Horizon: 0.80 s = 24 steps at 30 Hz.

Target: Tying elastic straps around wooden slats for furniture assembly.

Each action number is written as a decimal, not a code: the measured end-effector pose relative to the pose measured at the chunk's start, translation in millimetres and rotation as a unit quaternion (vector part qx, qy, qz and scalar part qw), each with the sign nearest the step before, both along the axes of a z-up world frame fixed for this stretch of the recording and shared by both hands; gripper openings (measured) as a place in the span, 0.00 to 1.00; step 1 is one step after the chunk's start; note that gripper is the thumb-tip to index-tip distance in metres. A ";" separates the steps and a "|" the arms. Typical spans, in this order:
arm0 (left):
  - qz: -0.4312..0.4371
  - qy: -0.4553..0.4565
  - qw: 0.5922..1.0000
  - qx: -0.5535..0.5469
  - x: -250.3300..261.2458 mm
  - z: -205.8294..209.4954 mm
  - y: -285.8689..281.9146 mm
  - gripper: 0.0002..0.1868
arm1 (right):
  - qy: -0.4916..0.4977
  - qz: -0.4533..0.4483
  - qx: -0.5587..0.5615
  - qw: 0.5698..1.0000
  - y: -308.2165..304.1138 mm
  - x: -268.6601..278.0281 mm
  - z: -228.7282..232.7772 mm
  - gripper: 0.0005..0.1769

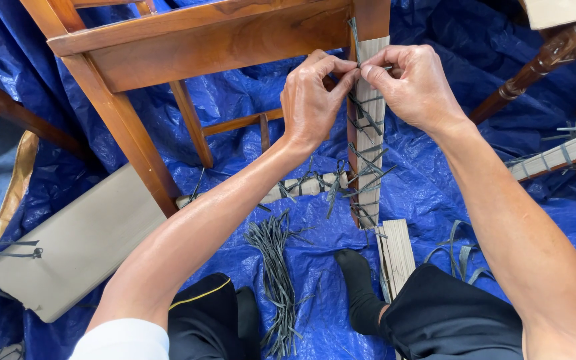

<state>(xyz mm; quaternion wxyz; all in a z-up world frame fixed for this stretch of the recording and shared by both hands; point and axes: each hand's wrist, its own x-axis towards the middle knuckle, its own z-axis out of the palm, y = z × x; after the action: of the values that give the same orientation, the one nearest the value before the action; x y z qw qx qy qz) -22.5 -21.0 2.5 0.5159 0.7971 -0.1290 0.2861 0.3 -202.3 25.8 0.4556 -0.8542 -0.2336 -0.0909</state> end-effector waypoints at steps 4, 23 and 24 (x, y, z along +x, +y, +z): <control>0.007 -0.015 1.000 0.022 0.5 -1.4 0.5 0.05 | -0.016 -0.003 -0.007 1.000 0.6 0.2 0.7 0.09; -0.033 -0.081 0.987 0.137 10.6 -13.5 5.8 0.07 | -0.068 -0.051 0.032 0.996 7.4 6.7 -9.1 0.11; -0.028 -0.077 0.987 0.140 11.4 -14.9 6.1 0.07 | -0.073 -0.056 0.026 0.995 7.3 6.4 -9.6 0.12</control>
<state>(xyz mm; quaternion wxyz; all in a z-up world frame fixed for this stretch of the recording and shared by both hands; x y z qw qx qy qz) -11.1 -14.9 -12.3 0.3958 0.8330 -0.2296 0.3110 6.6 -195.0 16.2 0.4537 -0.8448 -0.2157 -0.1842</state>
